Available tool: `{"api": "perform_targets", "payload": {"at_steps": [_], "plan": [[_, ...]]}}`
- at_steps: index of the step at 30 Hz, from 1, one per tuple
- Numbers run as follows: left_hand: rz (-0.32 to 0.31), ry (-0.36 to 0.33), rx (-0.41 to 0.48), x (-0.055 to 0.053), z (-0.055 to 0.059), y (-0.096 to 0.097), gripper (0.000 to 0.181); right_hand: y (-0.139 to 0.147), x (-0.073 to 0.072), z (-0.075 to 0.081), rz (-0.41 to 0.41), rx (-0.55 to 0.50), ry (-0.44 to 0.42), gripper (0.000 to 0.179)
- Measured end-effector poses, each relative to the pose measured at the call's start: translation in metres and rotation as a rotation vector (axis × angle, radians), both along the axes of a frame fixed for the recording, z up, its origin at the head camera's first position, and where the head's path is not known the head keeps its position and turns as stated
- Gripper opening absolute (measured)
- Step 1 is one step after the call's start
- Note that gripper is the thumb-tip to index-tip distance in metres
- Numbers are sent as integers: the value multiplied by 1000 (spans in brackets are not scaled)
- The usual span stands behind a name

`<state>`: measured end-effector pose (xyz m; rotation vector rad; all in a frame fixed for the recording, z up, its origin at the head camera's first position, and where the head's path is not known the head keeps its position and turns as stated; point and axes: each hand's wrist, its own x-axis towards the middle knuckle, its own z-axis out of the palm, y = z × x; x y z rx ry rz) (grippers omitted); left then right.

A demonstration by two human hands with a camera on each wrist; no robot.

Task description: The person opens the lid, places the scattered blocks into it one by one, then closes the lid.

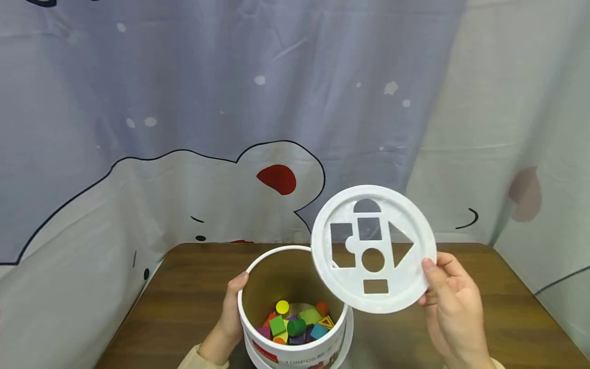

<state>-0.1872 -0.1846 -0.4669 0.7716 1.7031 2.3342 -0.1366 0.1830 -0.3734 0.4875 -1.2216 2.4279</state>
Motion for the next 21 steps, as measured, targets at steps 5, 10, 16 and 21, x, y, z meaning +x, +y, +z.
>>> {"api": "perform_targets", "payload": {"at_steps": [5,10,16,21], "plan": [[69,88,-36,10,18,3,63,-22,4,-11,142,205,-150,23],[97,165,-9,16,39,11,68,-44,6,-14,187,317,-197,28],[93,194,87,22,52,14,70,-62,7,-18,196,472,-90,44],[100,274,87,24,58,12,61,-70,10,-23,10,665,82,51]]}}
